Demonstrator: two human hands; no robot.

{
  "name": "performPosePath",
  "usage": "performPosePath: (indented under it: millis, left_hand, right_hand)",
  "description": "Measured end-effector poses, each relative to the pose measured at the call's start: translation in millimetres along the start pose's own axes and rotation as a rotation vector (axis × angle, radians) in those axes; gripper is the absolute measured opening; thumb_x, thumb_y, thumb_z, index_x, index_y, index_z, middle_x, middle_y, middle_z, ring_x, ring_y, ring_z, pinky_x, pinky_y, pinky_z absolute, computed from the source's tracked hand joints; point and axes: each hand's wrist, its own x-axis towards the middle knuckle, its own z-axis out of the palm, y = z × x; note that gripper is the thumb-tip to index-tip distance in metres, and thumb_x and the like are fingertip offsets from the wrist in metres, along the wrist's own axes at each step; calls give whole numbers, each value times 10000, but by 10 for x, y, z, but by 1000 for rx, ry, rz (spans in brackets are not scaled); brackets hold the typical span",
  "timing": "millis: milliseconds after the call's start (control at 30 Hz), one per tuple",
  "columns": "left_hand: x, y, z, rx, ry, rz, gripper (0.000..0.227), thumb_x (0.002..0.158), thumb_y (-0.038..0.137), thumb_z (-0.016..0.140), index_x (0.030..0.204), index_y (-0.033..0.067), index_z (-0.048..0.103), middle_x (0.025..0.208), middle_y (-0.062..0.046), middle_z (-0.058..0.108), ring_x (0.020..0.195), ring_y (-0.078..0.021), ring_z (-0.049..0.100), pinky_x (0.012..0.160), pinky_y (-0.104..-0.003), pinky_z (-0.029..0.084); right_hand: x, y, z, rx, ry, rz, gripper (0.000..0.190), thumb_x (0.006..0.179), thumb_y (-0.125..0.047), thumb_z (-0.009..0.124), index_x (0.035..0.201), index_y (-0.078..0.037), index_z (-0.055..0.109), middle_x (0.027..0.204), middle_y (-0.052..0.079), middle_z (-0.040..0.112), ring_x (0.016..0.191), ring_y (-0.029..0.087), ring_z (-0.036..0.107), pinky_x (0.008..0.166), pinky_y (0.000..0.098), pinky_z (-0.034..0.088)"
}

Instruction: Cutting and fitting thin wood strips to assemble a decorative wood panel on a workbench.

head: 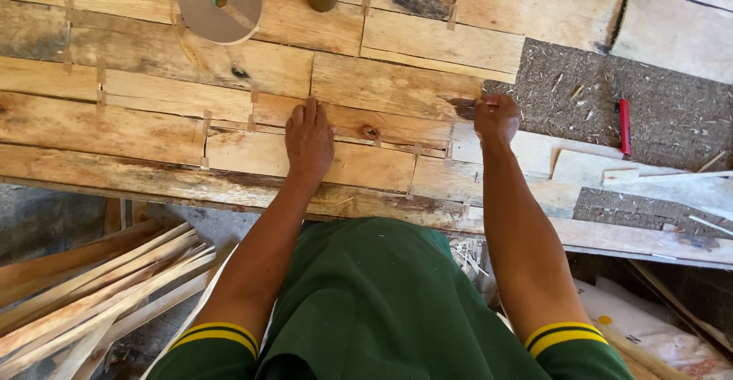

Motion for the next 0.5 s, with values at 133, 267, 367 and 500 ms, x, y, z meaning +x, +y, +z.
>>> performPosePath:
  millis: [133, 267, 367, 500]
  left_hand:
    - [6, 15, -29, -9, 8, -8, 593, 927, 263, 728, 1383, -65, 541, 1485, -159, 467, 1239, -337, 462, 1050, -462, 414]
    - [-8, 9, -17, -13, 8, -2, 613, 917, 265, 734, 1393, -72, 544, 1481, -158, 478, 1246, -338, 465, 1053, -462, 416]
    - [-4, 3, -7, -8, 20, 2, 603, 917, 269, 734, 1386, -63, 551, 1489, -162, 486, 1267, -343, 467, 1059, -466, 418]
    - [-3, -1, -2, -12, 15, -4, 600, 920, 272, 732, 1386, -61, 554, 1498, -169, 487, 1278, -351, 469, 1058, -477, 416]
  right_hand:
    - [27, -7, -4, 47, -16, 31, 146, 854, -199, 829, 913, -76, 777, 845, 69, 768, 766, 185, 721, 715, 344, 559]
    - [26, -78, -47, 52, -36, 70, 139, 849, -207, 836, 899, -88, 784, 836, 59, 772, 752, 174, 723, 700, 338, 564]
    - [15, -123, -72, 51, -48, 105, 140, 844, -214, 841, 899, -96, 788, 839, 51, 777, 747, 167, 726, 695, 338, 570]
    - [0, -103, -72, 28, -54, 75, 134, 837, -202, 848, 901, -96, 797, 861, 52, 783, 761, 166, 734, 721, 337, 583]
